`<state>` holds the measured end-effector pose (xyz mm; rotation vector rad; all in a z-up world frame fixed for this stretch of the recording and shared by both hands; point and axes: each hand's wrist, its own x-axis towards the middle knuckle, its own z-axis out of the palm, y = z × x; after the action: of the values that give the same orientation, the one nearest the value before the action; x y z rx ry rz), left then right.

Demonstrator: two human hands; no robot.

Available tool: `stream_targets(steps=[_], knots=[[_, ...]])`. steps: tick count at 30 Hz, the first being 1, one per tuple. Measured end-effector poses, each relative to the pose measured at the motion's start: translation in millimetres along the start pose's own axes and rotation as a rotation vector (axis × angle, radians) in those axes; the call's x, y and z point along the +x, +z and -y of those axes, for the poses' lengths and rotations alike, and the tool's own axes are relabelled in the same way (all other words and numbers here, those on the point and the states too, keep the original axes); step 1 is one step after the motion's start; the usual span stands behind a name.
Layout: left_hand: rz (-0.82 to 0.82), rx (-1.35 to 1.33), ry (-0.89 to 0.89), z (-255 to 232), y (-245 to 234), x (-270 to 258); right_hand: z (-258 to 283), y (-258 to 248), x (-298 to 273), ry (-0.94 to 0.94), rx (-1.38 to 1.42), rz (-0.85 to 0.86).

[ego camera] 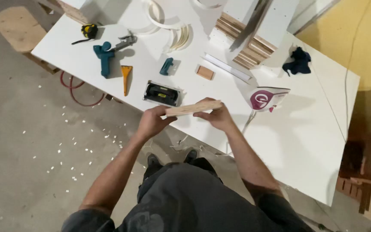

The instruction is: The person applies white edge banding to a wooden board by placing the strip, ironing it with a clothes iron, and pressing it with a wooden block. They then use a hand saw and a scraper to trim the excess banding flush with the board's edge. The process is repeated on a second board.

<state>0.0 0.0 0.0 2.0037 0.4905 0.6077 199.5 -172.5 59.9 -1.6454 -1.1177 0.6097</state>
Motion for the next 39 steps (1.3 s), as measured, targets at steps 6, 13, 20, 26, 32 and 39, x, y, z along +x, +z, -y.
stream_targets(steps=[6, 13, 20, 26, 32, 39], knots=[[0.133, 0.096, 0.121, 66.4, 112.1, 83.5, 2.6, -72.6, 16.7, 0.258, -0.332, -0.070], [0.154, 0.008, -0.014, 84.7, 145.7, 127.7, -52.7, -105.0, 46.8, 0.394, -0.306, -0.087], [0.128, 0.103, -0.167, 75.5, 155.0, 132.6, -81.2, -117.1, 62.6, 0.394, -0.250, -0.019], [0.135, -0.041, -0.349, 89.2, 157.5, 125.7, -109.1, -123.0, 66.2, 0.304, -0.234, 0.067], [0.142, 0.004, -0.339, 81.0, 157.6, 126.8, -106.6, -128.1, 69.4, 0.506, -0.244, 0.147], [0.302, 0.208, -0.267, 121.3, 114.3, 162.5, -120.2, -138.0, 67.3, 0.211, -0.119, -0.045]])
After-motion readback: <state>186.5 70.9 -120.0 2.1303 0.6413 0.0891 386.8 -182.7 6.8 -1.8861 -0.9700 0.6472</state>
